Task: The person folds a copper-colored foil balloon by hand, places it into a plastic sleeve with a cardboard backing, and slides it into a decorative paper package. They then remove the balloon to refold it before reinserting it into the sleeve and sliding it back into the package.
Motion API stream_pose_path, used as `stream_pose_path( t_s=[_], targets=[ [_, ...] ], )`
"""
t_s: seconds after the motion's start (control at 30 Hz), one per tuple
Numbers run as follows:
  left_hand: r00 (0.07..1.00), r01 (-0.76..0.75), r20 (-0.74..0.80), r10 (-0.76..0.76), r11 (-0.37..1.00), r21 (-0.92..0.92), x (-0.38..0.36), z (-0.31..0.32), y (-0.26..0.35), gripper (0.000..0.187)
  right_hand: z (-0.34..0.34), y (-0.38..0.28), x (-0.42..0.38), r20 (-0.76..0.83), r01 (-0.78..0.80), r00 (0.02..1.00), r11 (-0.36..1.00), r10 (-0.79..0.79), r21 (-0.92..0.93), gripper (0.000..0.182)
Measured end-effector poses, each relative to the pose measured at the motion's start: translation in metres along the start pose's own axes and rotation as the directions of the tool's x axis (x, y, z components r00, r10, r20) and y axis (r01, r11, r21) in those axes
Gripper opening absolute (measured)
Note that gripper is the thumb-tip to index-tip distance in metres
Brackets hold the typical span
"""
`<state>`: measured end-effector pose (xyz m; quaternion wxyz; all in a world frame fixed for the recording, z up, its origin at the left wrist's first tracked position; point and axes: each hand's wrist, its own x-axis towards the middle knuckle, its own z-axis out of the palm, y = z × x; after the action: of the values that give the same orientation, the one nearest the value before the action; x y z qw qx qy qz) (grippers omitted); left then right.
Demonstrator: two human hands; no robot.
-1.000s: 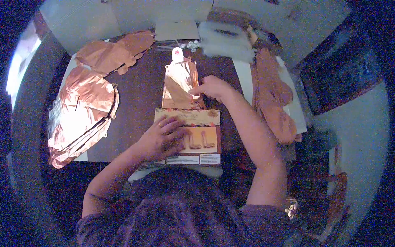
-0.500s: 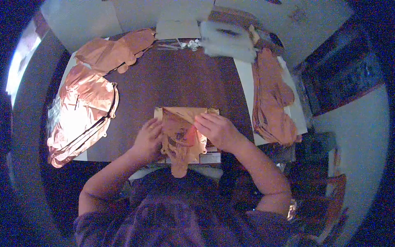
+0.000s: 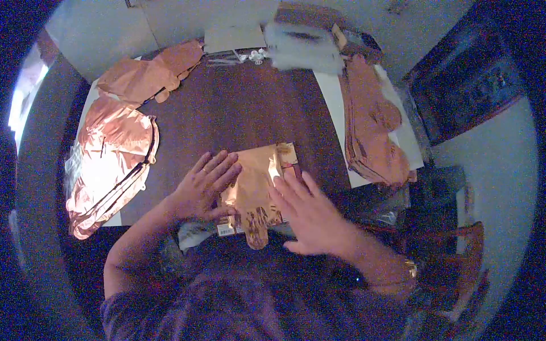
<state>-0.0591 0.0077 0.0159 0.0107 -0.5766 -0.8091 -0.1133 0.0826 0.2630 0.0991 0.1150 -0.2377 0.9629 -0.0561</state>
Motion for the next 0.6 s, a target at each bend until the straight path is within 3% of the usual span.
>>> stream_pose_path(
  t_s=[0.13, 0.17, 0.27, 0.37, 0.4, 0.47, 0.5, 0.53, 0.57, 0.6],
  targets=[
    [1.0, 0.015, -0.01, -0.016, 0.999, -0.034, -0.011, 0.004, 0.024, 0.09, 0.055, -0.031, -0.005, -0.277, -0.067, 0.96, 0.916, -0.049, -0.396, 0.067],
    [1.0, 0.015, -0.005, -0.015, 0.999, -0.052, -0.013, 0.005, 0.03, 0.09, 0.078, -0.03, -0.001, -0.38, -0.103, 0.925, 0.945, -0.024, -0.309, 0.051],
    [0.998, 0.056, 0.02, -0.055, 0.995, -0.085, -0.014, 0.001, 0.039, 0.091, 0.107, -0.023, 0.004, -0.536, -0.088, 0.844, 0.978, -0.027, -0.188, 0.042],
    [0.996, 0.084, -0.003, -0.09, 0.941, -0.329, -0.015, 0.0, 0.03, 0.094, 0.107, -0.018, 0.002, -0.546, -0.082, 0.837, 0.983, -0.021, -0.163, 0.046],
    [0.974, 0.08, -0.137, -0.183, 0.834, -0.546, -0.015, -0.001, 0.028, 0.088, 0.1, -0.015, 0.002, -0.574, -0.088, 0.819, 0.992, 0.024, -0.085, 0.042],
    [0.853, -0.055, -0.3, -0.428, 0.496, -0.866, -0.017, 0.0, 0.024, 0.078, 0.08, -0.016, -0.002, -0.612, -0.09, 0.782, 0.993, 0.118, 0.077, 0.036],
    [0.747, -0.166, -0.381, -0.545, 0.402, -0.901, -0.011, -0.001, 0.023, 0.07, 0.073, -0.018, -0.003, -0.65, -0.131, 0.694, 0.942, 0.31, 0.309, 0.033],
    [0.715, -0.147, -0.435, -0.548, 0.49, -0.859, -0.01, -0.005, 0.026, 0.068, 0.067, -0.022, -0.003, -0.634, -0.146, 0.591, 0.839, 0.5, 0.525, 0.03],
    [0.681, -0.129, -0.492, -0.543, 0.572, -0.81, -0.009, -0.011, 0.032, 0.067, 0.066, -0.022, -0.003, -0.431, -0.094, 0.52, 0.552, 0.737, 0.829, 0.03],
    [0.675, -0.078, -0.494, -0.547, 0.614, -0.786, -0.004, -0.018, 0.039, 0.065, 0.064, -0.023, -0.003, -0.185, 0.042, 0.396, 0.184, 0.9, 0.982, 0.03]
  ],
)
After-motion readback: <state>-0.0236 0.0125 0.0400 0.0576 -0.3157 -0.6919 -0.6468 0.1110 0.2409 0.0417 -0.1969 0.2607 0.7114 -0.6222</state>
